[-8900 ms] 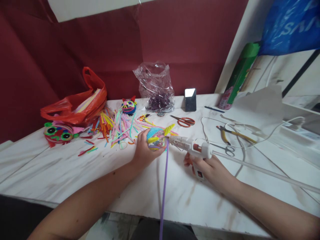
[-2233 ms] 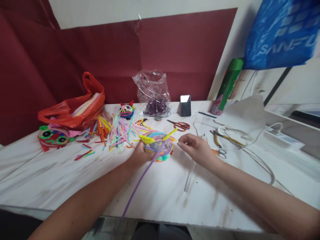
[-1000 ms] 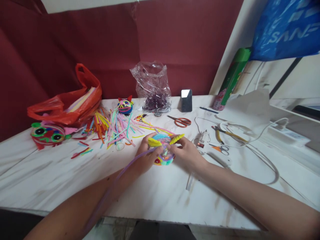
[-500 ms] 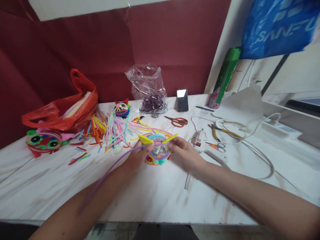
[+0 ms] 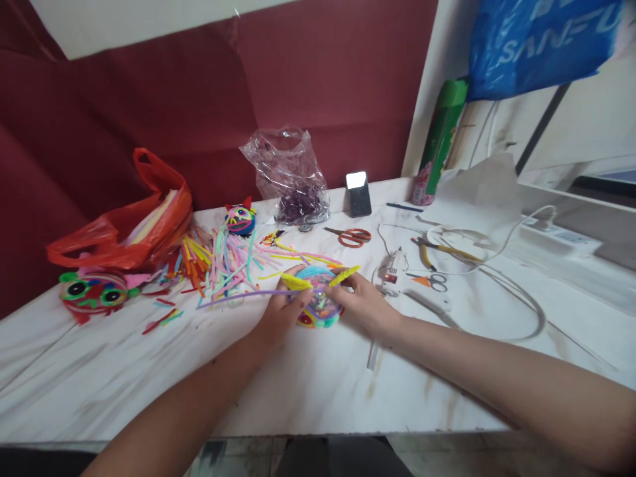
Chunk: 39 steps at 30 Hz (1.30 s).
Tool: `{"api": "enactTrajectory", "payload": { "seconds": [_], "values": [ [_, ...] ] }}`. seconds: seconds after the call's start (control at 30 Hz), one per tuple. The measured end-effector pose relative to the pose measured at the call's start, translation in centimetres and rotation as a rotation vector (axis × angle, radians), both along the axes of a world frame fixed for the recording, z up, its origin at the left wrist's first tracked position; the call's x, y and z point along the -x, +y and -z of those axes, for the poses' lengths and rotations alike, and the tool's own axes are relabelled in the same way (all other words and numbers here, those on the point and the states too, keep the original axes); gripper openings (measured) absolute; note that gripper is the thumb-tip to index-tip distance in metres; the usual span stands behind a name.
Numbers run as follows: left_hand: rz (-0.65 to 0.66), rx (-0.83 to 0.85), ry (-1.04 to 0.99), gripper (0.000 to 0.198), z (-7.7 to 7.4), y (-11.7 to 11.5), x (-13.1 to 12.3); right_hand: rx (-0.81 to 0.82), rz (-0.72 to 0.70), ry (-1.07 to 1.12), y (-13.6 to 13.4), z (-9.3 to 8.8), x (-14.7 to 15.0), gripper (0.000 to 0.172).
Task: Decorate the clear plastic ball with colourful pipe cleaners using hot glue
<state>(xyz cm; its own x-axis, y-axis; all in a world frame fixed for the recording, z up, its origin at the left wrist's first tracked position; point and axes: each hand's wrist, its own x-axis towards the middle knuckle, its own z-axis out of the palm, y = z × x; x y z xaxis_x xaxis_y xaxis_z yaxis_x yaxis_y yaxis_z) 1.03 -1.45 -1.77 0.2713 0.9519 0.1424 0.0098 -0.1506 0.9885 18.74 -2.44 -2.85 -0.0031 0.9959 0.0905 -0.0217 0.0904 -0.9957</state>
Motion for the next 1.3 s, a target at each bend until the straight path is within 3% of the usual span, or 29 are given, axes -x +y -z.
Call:
{"api": "enactTrajectory", "payload": {
  "seconds": [0.37,0.47,0.63,0.8,0.97,1.3],
  "values": [
    [0.086,0.077,-0.164,0.065,1.0,1.0,0.3,-0.008,-0.02,0.023,0.0,-0.3,0.0,0.046],
    [0.05,0.101,-0.274,0.06,1.0,1.6,0.3,-0.007,-0.064,0.079,0.4,-0.6,-0.3,0.042],
    [0.027,0.12,-0.355,0.046,0.7,2.5,0.5,0.081,0.016,0.1,1.0,-0.8,-1.2,0.039],
    [0.051,0.141,-0.405,0.039,0.9,2.8,0.4,0.08,-0.141,0.241,1.0,-0.4,-1.0,0.032],
    [0.061,0.222,-0.452,0.035,0.8,3.1,0.6,0.148,-0.092,0.305,0.8,-0.4,-0.7,0.027],
    [0.064,0.195,-0.385,0.028,1.7,4.6,2.0,-0.088,-0.207,0.148,1.1,0.6,-1.0,0.038]
  ]
}}
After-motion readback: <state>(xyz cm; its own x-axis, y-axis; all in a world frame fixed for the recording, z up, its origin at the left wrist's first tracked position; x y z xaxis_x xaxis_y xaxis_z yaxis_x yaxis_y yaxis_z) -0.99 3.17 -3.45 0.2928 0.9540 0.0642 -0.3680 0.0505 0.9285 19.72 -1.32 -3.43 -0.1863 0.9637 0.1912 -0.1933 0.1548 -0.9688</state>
